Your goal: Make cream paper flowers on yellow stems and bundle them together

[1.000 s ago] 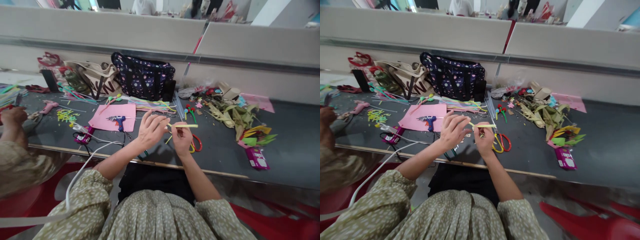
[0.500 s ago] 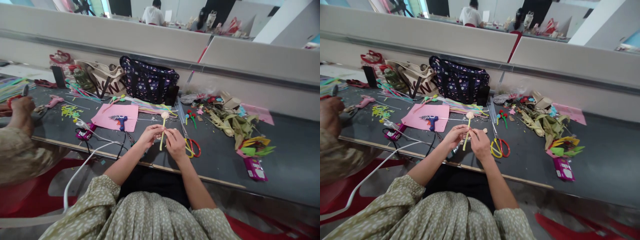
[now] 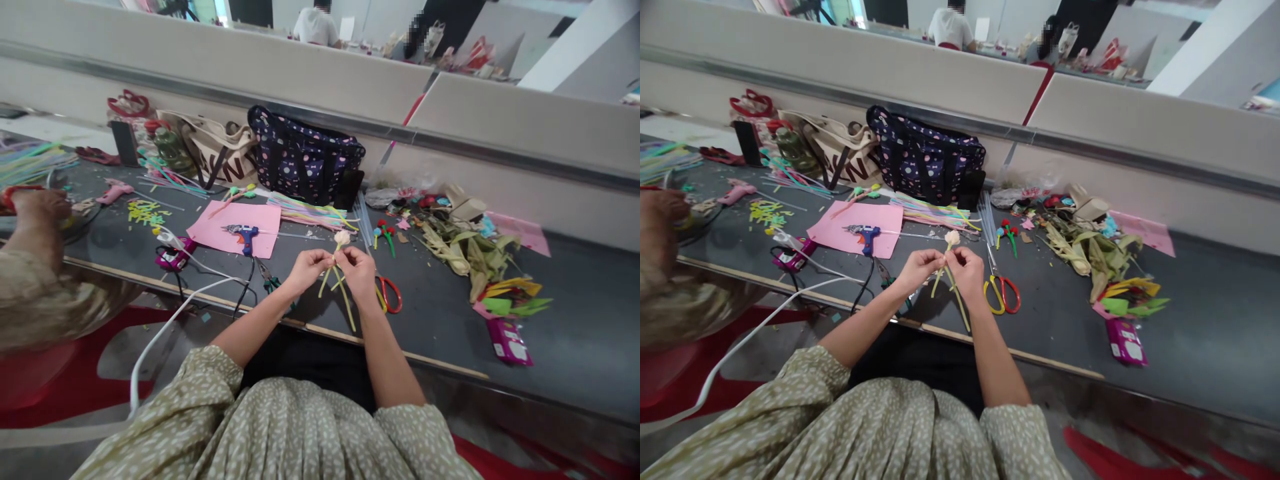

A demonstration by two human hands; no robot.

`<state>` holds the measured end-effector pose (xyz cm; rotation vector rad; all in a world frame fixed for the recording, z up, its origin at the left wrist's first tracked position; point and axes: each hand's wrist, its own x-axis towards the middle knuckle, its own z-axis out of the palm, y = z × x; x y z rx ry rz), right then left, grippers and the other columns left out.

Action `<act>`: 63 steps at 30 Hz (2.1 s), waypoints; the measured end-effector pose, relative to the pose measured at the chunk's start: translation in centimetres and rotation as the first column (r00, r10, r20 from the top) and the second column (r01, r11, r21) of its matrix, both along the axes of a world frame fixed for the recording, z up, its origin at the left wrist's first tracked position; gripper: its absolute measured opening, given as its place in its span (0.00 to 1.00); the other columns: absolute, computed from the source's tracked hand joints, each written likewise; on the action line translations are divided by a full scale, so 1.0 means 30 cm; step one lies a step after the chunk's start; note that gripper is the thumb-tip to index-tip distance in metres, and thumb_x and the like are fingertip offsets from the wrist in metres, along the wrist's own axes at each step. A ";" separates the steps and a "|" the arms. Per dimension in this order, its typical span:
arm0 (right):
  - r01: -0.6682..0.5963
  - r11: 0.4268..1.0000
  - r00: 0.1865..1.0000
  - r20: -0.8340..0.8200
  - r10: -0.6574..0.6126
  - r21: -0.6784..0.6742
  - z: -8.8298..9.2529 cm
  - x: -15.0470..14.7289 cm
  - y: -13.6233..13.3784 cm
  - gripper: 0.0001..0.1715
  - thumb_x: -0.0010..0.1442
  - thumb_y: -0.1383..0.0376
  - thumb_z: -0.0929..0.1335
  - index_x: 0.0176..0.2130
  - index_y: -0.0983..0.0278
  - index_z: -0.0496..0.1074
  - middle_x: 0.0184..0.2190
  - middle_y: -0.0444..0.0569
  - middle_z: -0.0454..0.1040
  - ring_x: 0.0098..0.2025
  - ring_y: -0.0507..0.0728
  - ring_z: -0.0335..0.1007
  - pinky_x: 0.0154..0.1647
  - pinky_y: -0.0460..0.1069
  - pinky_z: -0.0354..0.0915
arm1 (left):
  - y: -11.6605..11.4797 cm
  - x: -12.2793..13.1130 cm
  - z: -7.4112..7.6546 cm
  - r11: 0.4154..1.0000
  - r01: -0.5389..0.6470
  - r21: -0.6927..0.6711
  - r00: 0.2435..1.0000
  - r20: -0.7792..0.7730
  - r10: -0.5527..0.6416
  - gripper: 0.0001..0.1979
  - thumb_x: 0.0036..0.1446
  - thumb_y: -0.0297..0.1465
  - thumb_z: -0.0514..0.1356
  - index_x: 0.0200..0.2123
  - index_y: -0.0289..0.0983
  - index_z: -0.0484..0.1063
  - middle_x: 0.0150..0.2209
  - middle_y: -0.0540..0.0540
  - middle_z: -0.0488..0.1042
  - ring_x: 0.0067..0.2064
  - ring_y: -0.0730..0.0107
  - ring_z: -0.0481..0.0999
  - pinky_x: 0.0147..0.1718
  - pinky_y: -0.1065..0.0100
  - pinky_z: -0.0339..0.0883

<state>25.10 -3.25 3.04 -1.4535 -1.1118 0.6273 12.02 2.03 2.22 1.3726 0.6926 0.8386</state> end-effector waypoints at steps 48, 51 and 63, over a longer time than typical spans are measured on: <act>-0.009 0.999 0.991 0.133 0.016 -0.051 -0.083 -0.010 0.014 0.18 0.56 0.53 0.67 0.36 0.64 0.75 0.33 0.49 0.78 0.31 0.54 0.71 0.35 0.48 0.65 | 0.045 -0.016 -0.145 0.916 0.036 -0.401 0.962 0.263 0.078 0.14 0.43 0.35 0.70 0.31 0.33 0.76 0.24 0.50 0.73 0.25 0.78 0.72 0.32 0.70 0.70; -0.033 0.999 0.996 0.077 0.035 -0.025 -0.094 -0.013 0.036 0.17 0.54 0.53 0.68 0.32 0.65 0.74 0.27 0.47 0.75 0.27 0.52 0.67 0.32 0.47 0.64 | 0.037 -0.015 -0.140 0.927 0.016 -0.375 0.968 0.238 0.079 0.13 0.43 0.35 0.70 0.30 0.33 0.76 0.22 0.51 0.72 0.24 0.79 0.70 0.30 0.71 0.68; 0.001 0.998 0.994 0.111 0.005 -0.055 -0.113 -0.010 0.049 0.15 0.53 0.55 0.68 0.28 0.66 0.73 0.22 0.44 0.71 0.24 0.51 0.62 0.29 0.46 0.60 | 0.012 0.011 -0.139 0.931 -0.135 -0.339 0.970 0.147 0.194 0.14 0.39 0.36 0.70 0.26 0.32 0.76 0.21 0.51 0.72 0.23 0.78 0.69 0.28 0.71 0.67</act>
